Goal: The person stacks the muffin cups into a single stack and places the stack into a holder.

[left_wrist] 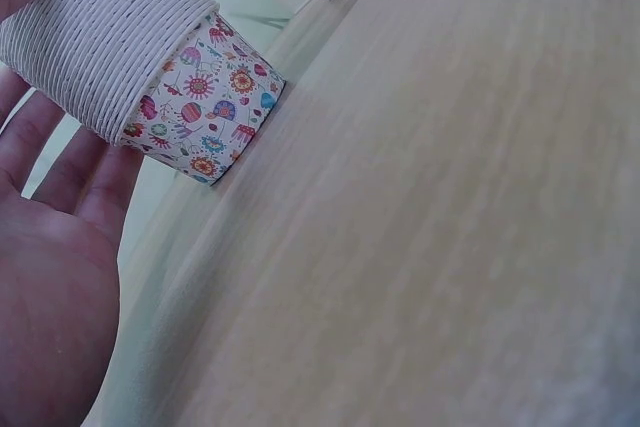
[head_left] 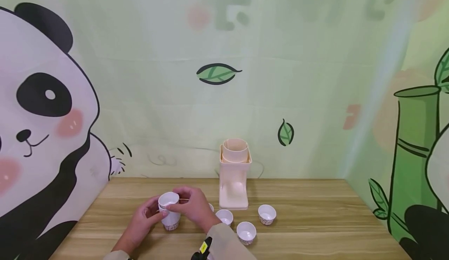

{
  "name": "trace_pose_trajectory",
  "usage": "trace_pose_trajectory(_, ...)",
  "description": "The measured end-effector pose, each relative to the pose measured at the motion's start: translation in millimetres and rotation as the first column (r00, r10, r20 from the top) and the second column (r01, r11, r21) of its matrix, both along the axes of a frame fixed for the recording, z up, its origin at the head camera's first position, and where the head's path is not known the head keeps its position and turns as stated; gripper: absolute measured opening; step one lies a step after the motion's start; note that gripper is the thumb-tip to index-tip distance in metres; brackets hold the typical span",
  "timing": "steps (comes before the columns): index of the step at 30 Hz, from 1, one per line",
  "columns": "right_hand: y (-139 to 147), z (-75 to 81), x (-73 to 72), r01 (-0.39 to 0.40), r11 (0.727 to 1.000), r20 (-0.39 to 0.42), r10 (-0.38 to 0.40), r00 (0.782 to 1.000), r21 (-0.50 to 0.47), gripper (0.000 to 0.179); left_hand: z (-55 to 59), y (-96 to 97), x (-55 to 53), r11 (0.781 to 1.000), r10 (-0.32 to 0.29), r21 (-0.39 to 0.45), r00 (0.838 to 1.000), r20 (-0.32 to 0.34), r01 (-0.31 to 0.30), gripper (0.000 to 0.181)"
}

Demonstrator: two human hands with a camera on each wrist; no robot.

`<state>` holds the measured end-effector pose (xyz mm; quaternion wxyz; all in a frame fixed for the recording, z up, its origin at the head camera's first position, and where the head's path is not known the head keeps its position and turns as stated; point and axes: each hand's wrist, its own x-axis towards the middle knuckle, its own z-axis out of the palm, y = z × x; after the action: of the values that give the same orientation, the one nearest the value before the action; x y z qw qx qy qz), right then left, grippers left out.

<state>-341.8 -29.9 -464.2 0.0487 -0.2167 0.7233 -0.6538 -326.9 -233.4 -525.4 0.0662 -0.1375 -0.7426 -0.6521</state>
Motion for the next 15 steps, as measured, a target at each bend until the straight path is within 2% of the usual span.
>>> trace_pose_trajectory(15,4.7,-0.7,-0.1,-0.043,0.999,-0.017,0.043,0.999,0.032,0.042,0.9,-0.5,0.1,1.0,-0.011,-0.004,1.0,0.001,0.011,0.05)
